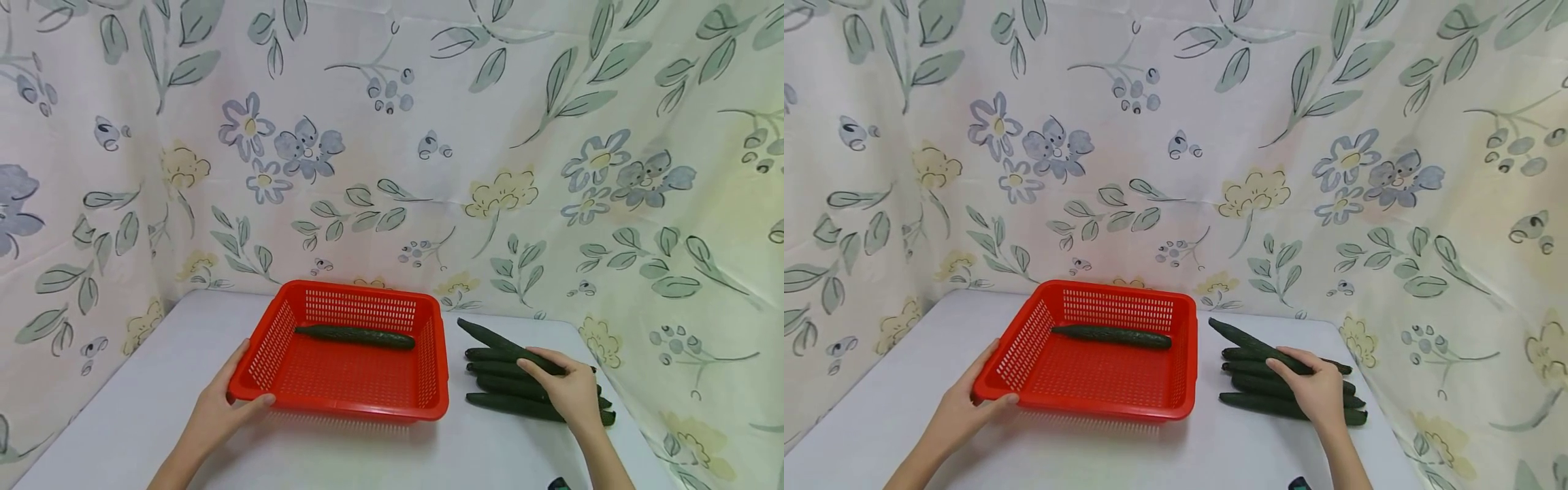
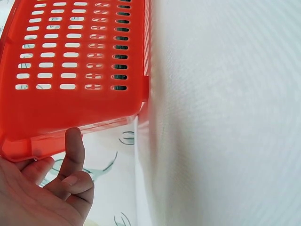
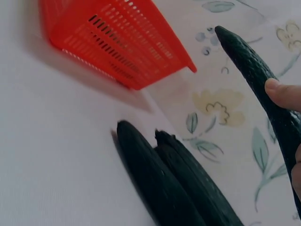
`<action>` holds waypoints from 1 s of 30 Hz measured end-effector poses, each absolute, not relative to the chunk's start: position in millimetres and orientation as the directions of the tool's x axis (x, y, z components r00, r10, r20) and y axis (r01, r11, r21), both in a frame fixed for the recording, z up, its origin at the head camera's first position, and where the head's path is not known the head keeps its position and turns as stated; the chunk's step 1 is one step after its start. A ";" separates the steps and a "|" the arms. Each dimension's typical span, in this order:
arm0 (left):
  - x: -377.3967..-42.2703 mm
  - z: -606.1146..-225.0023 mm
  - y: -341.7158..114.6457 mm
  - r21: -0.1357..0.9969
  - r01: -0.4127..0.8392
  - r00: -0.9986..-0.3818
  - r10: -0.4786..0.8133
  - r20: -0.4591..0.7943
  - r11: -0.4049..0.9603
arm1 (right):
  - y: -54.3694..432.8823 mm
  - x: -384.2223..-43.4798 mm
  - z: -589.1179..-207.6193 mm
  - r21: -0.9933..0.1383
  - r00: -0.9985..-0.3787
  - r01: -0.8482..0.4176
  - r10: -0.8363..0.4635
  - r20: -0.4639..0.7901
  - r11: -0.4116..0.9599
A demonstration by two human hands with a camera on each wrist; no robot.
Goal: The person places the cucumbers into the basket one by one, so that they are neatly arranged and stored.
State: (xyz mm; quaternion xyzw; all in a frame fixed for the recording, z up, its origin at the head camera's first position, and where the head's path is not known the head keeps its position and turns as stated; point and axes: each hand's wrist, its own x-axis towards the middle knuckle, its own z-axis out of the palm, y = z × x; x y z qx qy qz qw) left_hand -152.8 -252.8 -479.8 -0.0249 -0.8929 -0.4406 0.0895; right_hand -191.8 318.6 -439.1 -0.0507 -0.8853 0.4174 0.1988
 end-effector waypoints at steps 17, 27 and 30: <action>-153.2 -480.2 -252.8 0.797 0.109 -0.987 -0.032 0.158 0.594 | 242.3 -250.7 -426.0 -0.843 -0.950 -0.178 0.136 0.283 0.508; -152.1 -480.0 -252.6 0.801 0.117 -0.986 -0.030 0.165 0.587 | 205.1 -275.0 -410.1 -0.856 -0.959 -0.222 0.055 0.279 0.466; -152.3 -480.0 -252.6 0.800 0.118 -0.985 -0.030 0.167 0.588 | 194.4 -280.9 -403.9 -0.859 -0.959 -0.236 0.036 0.283 0.454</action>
